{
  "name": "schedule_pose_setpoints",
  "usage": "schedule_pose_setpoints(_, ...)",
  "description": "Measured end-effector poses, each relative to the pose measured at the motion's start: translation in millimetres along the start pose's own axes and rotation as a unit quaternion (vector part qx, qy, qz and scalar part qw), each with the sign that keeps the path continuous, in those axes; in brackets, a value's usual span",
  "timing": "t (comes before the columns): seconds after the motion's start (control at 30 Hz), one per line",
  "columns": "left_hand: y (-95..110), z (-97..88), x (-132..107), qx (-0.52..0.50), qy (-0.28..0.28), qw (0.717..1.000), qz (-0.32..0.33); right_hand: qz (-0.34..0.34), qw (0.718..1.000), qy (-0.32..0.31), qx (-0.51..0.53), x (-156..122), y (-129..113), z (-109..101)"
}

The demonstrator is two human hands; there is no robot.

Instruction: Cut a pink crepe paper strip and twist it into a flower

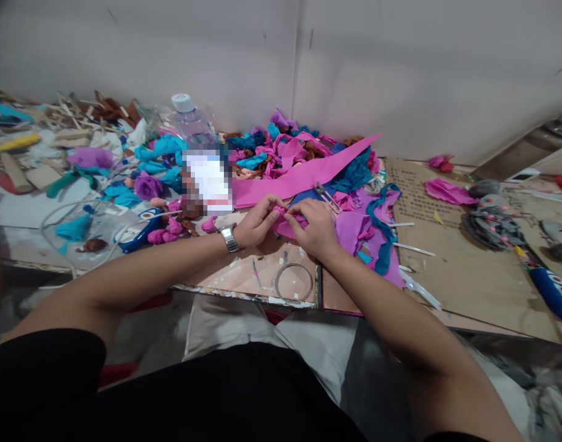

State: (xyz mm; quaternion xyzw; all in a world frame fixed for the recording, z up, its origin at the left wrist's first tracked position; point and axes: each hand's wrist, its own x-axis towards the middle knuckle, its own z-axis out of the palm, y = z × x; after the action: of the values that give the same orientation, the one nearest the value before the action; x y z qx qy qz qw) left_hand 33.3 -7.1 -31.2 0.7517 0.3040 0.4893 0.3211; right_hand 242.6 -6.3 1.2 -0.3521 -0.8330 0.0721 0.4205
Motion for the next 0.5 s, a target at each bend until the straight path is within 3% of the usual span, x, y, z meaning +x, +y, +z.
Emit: schedule_pose_setpoints(0.5,-5.7,-0.9,1.0,0.000,-0.027,1.000,0.015,-0.021,0.999,0.005,0.037,2.2,3.1,2.4)
